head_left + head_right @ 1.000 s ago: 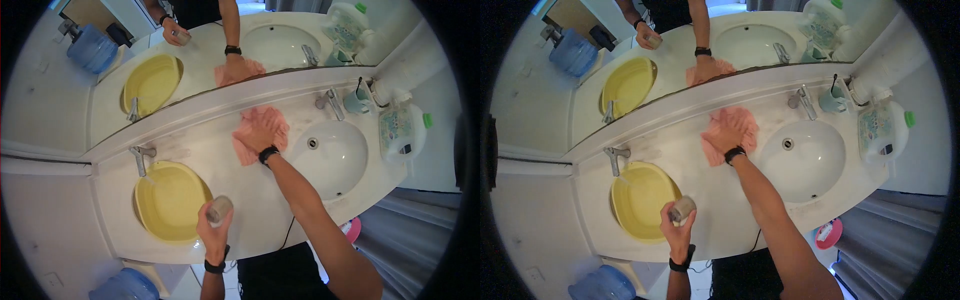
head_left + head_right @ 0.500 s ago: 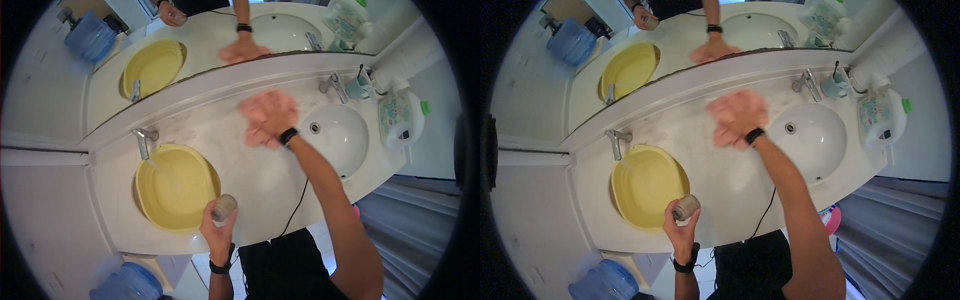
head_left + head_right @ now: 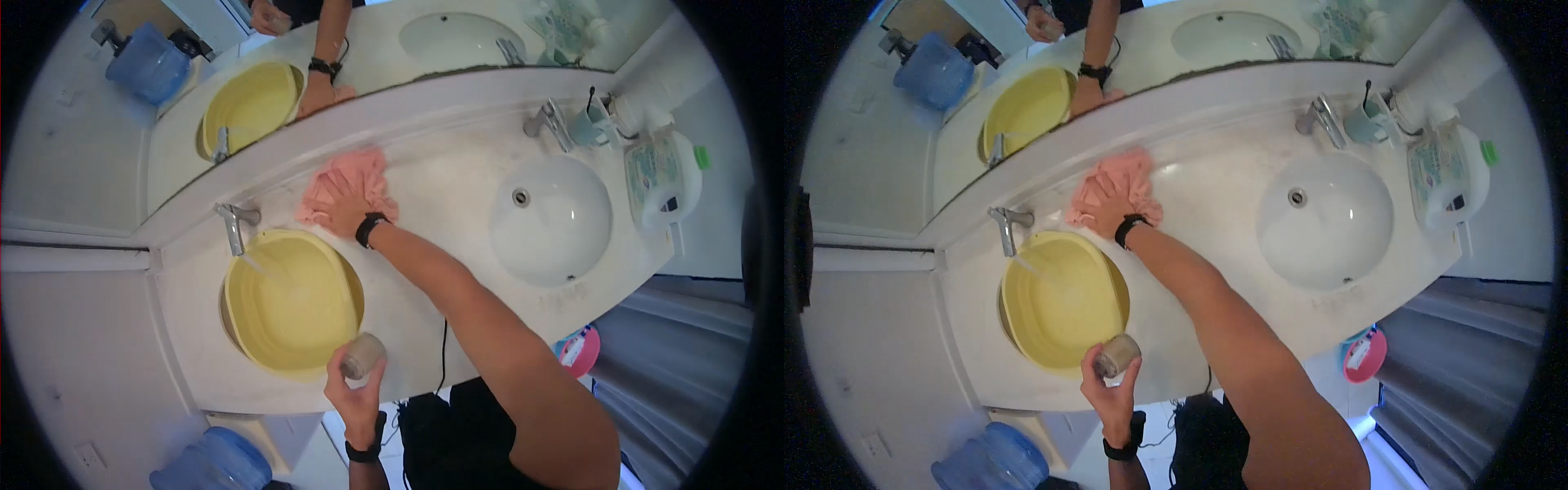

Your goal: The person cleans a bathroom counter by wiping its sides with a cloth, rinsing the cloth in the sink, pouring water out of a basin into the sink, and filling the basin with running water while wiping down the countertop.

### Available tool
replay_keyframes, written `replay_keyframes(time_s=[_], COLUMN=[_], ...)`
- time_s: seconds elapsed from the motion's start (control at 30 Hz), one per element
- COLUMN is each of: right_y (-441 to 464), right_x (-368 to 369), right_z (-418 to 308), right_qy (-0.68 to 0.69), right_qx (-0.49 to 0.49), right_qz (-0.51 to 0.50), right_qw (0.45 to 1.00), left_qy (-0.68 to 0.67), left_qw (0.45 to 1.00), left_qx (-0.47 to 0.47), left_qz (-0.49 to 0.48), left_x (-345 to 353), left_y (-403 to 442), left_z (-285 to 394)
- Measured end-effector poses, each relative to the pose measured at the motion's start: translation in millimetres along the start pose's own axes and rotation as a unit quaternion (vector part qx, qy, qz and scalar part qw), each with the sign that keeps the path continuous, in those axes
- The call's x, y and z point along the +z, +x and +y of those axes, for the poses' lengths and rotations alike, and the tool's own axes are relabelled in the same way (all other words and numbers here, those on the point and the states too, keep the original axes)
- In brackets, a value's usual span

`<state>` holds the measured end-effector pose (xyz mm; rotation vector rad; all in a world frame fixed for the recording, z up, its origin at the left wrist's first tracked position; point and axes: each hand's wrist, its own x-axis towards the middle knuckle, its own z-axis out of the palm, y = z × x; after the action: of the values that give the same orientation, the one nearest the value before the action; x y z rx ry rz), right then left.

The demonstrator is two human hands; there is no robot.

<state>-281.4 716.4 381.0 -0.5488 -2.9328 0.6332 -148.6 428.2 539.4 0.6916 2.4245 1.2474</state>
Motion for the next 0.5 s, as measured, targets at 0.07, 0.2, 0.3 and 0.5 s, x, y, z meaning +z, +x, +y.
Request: replay_keyframes(time_s=[0.07,0.2,0.3,0.5], right_y=[-13,-115,-238,-448], right_x=[7,7,2,-20], right_z=[14,22,-26,-35], right_qy=[0.02,-0.048,0.069,0.103], right_qx=[-0.022,-0.085,-0.113,0.054], right_qz=[0.02,0.043,-0.025,-0.079], right_qw=[0.999,0.994,0.991,0.99], left_qy=[0.002,-0.027,-0.045,-0.089], left_qw=[1.0,0.999,0.997,0.995], left_qx=[-0.008,0.005,0.031,0.035], left_qz=[-0.006,0.021,0.052,0.006], left_x=[1,2,7,12], left_y=[-2,11,30,48], left_z=[-4,-10,-11,-6])
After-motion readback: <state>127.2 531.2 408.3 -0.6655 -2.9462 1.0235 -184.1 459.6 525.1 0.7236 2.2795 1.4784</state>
